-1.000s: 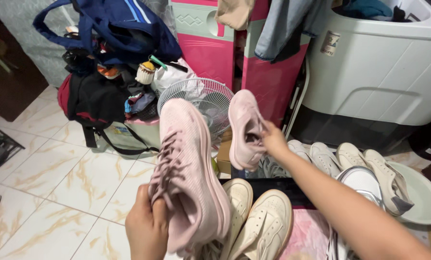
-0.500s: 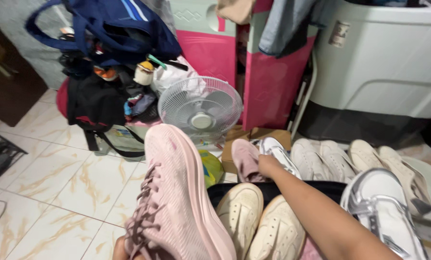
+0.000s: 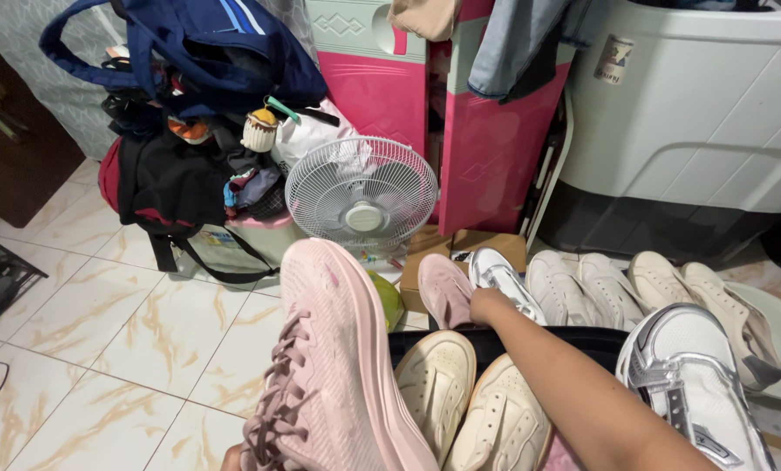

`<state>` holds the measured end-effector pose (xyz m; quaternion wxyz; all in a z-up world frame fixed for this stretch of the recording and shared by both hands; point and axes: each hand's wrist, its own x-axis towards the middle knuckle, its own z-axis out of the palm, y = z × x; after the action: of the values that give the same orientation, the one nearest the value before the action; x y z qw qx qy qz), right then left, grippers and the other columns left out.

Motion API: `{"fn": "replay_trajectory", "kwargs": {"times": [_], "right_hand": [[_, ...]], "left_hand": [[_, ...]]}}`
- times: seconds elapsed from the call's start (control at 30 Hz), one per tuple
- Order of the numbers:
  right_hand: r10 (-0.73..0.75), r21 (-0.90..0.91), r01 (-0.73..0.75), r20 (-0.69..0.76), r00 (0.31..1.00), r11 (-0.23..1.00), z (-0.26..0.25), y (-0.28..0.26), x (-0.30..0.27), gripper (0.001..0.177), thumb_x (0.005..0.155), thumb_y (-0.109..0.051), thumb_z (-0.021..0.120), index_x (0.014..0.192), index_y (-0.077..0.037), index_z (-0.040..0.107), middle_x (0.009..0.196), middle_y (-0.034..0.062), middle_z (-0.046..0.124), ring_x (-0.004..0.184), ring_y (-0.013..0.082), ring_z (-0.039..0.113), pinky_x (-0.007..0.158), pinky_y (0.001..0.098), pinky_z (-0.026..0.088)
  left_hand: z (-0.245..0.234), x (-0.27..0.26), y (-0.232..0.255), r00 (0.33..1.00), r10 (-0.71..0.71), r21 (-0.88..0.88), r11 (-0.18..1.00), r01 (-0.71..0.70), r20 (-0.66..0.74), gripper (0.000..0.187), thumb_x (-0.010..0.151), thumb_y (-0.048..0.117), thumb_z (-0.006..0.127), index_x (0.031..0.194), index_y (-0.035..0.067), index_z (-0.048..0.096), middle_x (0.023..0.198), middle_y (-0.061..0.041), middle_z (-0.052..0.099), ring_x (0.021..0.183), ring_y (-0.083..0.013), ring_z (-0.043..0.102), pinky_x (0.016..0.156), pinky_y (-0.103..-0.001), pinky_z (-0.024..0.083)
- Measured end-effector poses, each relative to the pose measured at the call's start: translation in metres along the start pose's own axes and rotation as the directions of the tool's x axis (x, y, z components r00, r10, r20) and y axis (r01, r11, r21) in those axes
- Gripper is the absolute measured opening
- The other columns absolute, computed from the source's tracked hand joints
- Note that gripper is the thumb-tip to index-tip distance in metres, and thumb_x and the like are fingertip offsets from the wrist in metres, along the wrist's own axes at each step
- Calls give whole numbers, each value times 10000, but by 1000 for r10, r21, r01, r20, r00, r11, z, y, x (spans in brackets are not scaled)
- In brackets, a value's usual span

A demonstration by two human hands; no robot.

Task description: The person unlaces a pink sneaker, then re-laces it by threading the laces through the eyelets and tying a knot. The person handles the shoe and laces by hand throughout the process.

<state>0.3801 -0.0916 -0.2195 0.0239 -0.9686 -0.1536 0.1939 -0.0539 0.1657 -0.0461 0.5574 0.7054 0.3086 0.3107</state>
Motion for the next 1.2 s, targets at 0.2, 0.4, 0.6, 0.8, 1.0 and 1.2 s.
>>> {"fn": "replay_trajectory", "kwargs": {"times": [0.2,0.4,0.6,0.8,1.0,1.2], "right_hand": [[95,89,-103,93,991,991,-16,-10,-23,399,789,-135,768,1176,-42,744,1254,197,700,1163,339,683,973,434,547],[94,357,-24,-179,979,934,-53,-20,-49,351,807,-69,669,1155,-71,721,1126,217,722,1074,370,703,921,480,545],[100,662,381,-568,817,645,-133,-10,-102,260,909,-57,542,1091,-16,723,785,196,734,546,309,729,522,449,602],[116,704,278,-457,882,654,-219,58,-219,306,949,-164,645,1240,-70,660,816,100,714,558,199,644,491,353,526],[270,678,255,-567,778,689,-226,135,-393,211,1023,-184,656,1172,-39,691,733,50,588,550,116,478,485,298,377],[391,693,447,-703,594,566,-186,185,-466,186,1118,-124,588,1229,25,593,997,64,680,799,117,660,716,267,540]], "left_hand": [[4,-10,-2,1000,1,11,1000,-2,27,192,837,208,628,955,64,679,717,-121,706,622,-253,718,603,-372,557],[14,-20,-1,997,26,31,999,-29,73,209,822,219,648,958,63,678,721,-128,704,620,-260,720,596,-383,559],[34,-45,6,982,88,53,994,-98,167,228,807,230,669,961,62,678,725,-134,703,619,-266,723,590,-394,562],[53,-87,17,912,202,91,964,-249,356,250,793,241,690,965,60,677,730,-141,701,617,-272,725,583,-405,564],[58,-138,24,712,341,88,867,-491,613,273,778,252,711,968,59,677,734,-148,700,616,-278,727,577,-415,567],[85,-188,33,506,412,33,751,-660,758,298,763,263,732,972,58,676,738,-154,699,615,-284,729,570,-426,569]]}}
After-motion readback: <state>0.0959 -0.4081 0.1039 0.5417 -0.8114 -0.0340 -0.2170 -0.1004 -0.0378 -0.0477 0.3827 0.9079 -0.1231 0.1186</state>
